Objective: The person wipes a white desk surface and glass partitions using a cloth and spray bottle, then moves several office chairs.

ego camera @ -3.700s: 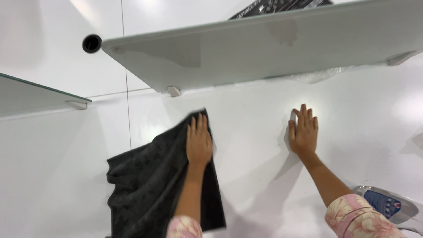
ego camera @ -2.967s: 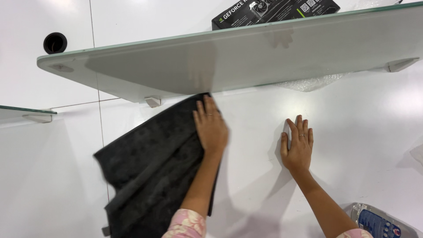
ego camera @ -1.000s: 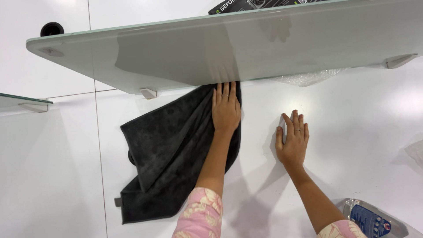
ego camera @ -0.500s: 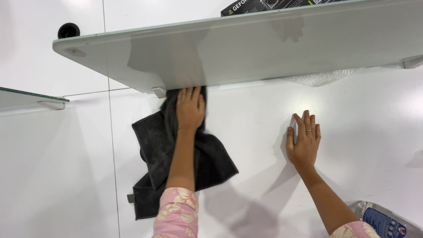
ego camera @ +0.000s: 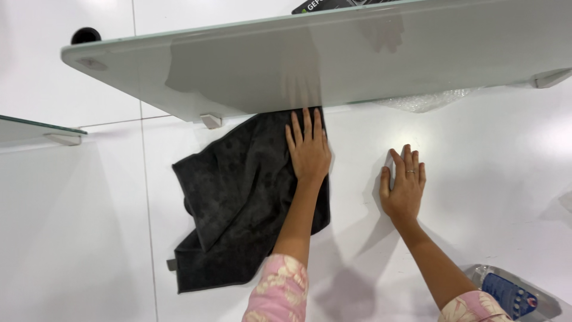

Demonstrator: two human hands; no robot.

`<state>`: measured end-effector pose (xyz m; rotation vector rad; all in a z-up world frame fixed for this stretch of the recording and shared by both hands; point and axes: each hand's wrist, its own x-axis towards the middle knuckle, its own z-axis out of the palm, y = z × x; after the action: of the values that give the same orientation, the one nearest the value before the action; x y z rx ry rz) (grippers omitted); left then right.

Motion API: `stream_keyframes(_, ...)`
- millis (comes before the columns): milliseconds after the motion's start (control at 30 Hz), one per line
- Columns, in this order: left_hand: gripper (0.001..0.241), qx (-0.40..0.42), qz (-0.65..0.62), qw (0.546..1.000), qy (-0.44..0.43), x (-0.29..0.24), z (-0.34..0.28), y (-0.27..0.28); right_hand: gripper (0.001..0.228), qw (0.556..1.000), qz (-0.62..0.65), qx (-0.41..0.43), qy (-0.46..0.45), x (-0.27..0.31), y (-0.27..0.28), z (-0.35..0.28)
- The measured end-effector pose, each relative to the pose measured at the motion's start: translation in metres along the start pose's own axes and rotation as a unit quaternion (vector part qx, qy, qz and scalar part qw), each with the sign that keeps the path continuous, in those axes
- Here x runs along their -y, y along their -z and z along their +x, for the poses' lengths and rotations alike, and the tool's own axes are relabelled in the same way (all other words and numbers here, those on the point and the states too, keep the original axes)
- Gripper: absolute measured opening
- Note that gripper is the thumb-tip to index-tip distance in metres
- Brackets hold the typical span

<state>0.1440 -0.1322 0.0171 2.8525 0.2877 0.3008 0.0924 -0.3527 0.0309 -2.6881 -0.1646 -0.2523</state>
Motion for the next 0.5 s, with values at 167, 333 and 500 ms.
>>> stream_keyframes(167, 0.053, 0.026, 0.0, 1.0, 0.011, -0.013, 0.029, -0.008, 0.044, 1.0, 0.0, 0.0, -0.001, -0.003, -0.003, 0.003)
stream_keyframes(333, 0.053, -0.026, -0.013, 0.999, 0.017, -0.02, 0.016, -0.006, 0.044, 1.0, -0.01, 0.001, -0.002, -0.004, -0.002, 0.004)
stream_keyframes(500, 0.054, -0.033, -0.045, 0.997, 0.048, -0.036, -0.029, 0.0, 0.044, 1.0, 0.0, 0.006, -0.005, -0.006, -0.004, -0.001)
